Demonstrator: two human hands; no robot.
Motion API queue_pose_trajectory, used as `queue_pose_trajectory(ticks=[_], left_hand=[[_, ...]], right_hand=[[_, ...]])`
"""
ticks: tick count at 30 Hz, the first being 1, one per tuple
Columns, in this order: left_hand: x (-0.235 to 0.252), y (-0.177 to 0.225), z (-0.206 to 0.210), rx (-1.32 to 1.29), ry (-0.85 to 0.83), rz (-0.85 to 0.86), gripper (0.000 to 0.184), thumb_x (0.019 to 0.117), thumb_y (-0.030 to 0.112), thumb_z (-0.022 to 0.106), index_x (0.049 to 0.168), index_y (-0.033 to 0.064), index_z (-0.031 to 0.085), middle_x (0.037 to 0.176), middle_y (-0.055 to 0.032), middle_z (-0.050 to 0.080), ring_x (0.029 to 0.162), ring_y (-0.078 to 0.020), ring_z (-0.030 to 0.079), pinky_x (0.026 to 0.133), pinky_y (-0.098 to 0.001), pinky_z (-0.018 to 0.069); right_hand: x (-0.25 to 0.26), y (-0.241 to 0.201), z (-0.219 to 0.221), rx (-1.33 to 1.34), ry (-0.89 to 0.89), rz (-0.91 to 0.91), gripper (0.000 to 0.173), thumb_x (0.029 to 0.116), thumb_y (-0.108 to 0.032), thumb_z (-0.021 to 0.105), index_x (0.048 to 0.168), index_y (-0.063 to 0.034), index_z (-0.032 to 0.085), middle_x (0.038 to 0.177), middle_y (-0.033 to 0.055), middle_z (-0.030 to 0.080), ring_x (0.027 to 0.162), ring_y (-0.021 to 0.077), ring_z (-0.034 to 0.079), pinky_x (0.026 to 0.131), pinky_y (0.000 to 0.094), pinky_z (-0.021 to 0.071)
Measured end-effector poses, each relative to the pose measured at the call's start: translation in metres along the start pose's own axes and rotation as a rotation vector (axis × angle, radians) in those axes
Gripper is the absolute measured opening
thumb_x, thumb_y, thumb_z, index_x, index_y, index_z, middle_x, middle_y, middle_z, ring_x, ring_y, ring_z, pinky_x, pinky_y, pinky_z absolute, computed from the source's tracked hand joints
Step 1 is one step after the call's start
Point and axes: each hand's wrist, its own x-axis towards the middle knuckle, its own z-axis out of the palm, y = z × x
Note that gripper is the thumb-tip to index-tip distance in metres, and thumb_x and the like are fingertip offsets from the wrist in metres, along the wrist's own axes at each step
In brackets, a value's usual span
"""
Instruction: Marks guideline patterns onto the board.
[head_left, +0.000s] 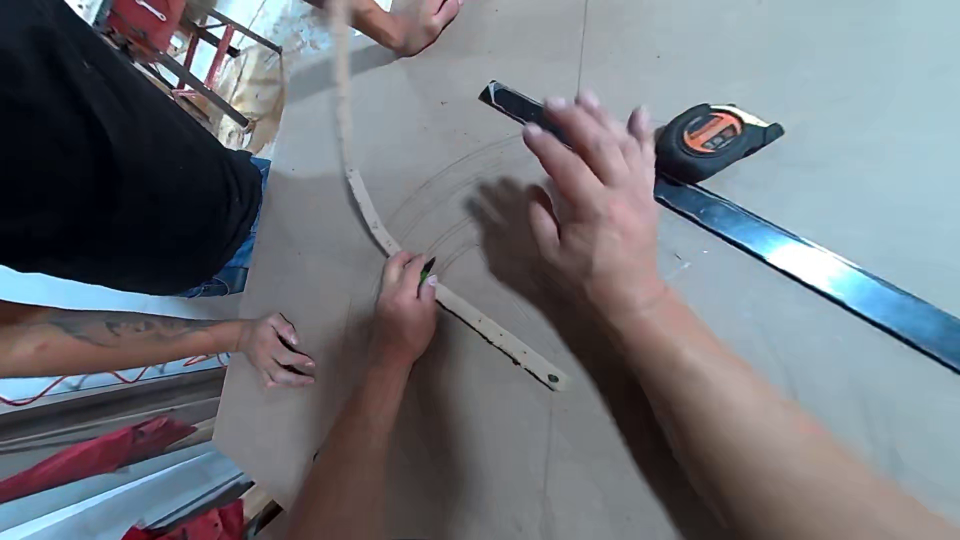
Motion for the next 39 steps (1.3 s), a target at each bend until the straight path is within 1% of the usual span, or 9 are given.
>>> queue_pose_trajectory(ticks=[4,11,14,16,21,25,31,36,39], left_hand=[[0.057,0.016,0.008,-0.093,-0.15,0.24,0.031,0.1053,0.02,0.055,0.131,0.0075,0.068,0.143,-0.0124,0.057,0.129,-0.0197,0.059,0.105,-0.038,0.0537],[0.057,0.014,-0.002,-0.181,-0.018,0.114,0.033,0.1043,0.02,0.058,0.135,0.013,0.068,0.144,-0.0061,0.059,0.126,-0.013,0.061,0.103,-0.0353,0.0559],[0.047,0.003,-0.03,-0.57,0.098,-0.118,0.041,0.1084,0.017,0.05,0.148,0.0098,0.054,0.113,-0.0062,0.074,0.069,-0.0126,0.067,0.058,-0.0288,0.058],[0.049,-0.002,-0.044,-0.863,0.111,-0.174,0.056,0.11,0.009,0.039,0.164,0.0165,0.027,0.102,-0.0136,0.074,0.057,-0.0183,0.066,0.048,-0.029,0.0572],[0.061,-0.014,-0.034,-1.544,-0.088,-0.012,0.051,0.1134,0.038,0.021,0.146,0.018,0.054,0.114,-0.0107,0.074,0.093,-0.0212,0.075,0.078,-0.0331,0.0631],[0.078,-0.022,-0.002,-1.835,-0.325,0.117,0.064,0.0992,0.044,0.032,0.141,-0.0001,0.052,0.15,-0.0228,0.052,0.138,-0.0367,0.052,0.113,-0.0486,0.0439],[0.077,-0.013,0.0,-1.149,-0.226,0.165,0.048,0.1127,0.03,0.032,0.123,-0.0027,0.065,0.084,-0.0105,0.073,0.071,-0.0152,0.069,0.068,-0.0315,0.0594],[0.068,-0.005,0.003,-0.761,-0.16,0.256,0.021,0.103,0.011,0.057,0.112,-0.0001,0.072,0.098,-0.005,0.074,0.08,-0.0088,0.067,0.072,-0.0256,0.058],[0.065,-0.007,0.006,-0.705,-0.114,0.289,0.011,0.0991,0.008,0.06,0.106,0.0009,0.065,0.085,-0.0029,0.065,0.064,-0.0076,0.057,0.054,-0.0214,0.0485]], right_hand=[[-0.035,0.019,0.013,0.149,-0.169,0.185,0.032,0.1031,-0.032,0.058,0.125,-0.0156,0.074,0.129,0.0027,0.071,0.123,0.0188,0.065,0.11,0.045,0.0482],[-0.043,0.012,0.028,-0.027,-0.565,-0.031,0.057,0.0898,-0.067,0.06,0.132,-0.0299,0.07,0.151,-0.0053,0.056,0.149,0.0207,0.04,0.127,0.061,0.0176],[-0.043,0.011,0.027,-0.062,-0.588,-0.023,0.059,0.089,-0.065,0.062,0.135,-0.0291,0.068,0.154,-0.0043,0.053,0.151,0.0227,0.037,0.127,0.0617,0.0162],[-0.042,0.011,0.028,-0.073,-0.586,-0.03,0.059,0.0892,-0.065,0.06,0.135,-0.029,0.068,0.154,-0.0047,0.053,0.151,0.0222,0.038,0.127,0.0613,0.0167],[-0.044,0.011,0.029,-0.1,-0.551,-0.001,0.082,0.0865,-0.073,0.058,0.148,-0.0187,0.057,0.158,0.0017,0.049,0.152,0.0228,0.037,0.128,0.0581,0.0164],[-0.043,0.009,0.026,-0.176,-0.543,0.044,0.106,0.0805,-0.084,0.054,0.154,-0.0073,0.048,0.165,0.0099,0.039,0.156,0.0277,0.03,0.128,0.0585,0.0131],[-0.043,0.01,0.026,-0.181,-0.547,0.044,0.106,0.0801,-0.082,0.056,0.153,-0.0062,0.049,0.165,0.0104,0.038,0.155,0.0278,0.03,0.128,0.0589,0.0137],[-0.044,0.011,0.025,-0.172,-0.558,0.045,0.102,0.0814,-0.078,0.058,0.154,-0.0073,0.048,0.165,0.0098,0.037,0.156,0.0273,0.029,0.128,0.0584,0.0137],[-0.043,0.011,0.024,-0.178,-0.558,0.034,0.102,0.0815,-0.079,0.058,0.154,-0.0072,0.048,0.165,0.01,0.037,0.155,0.0277,0.03,0.128,0.0585,0.0135]])
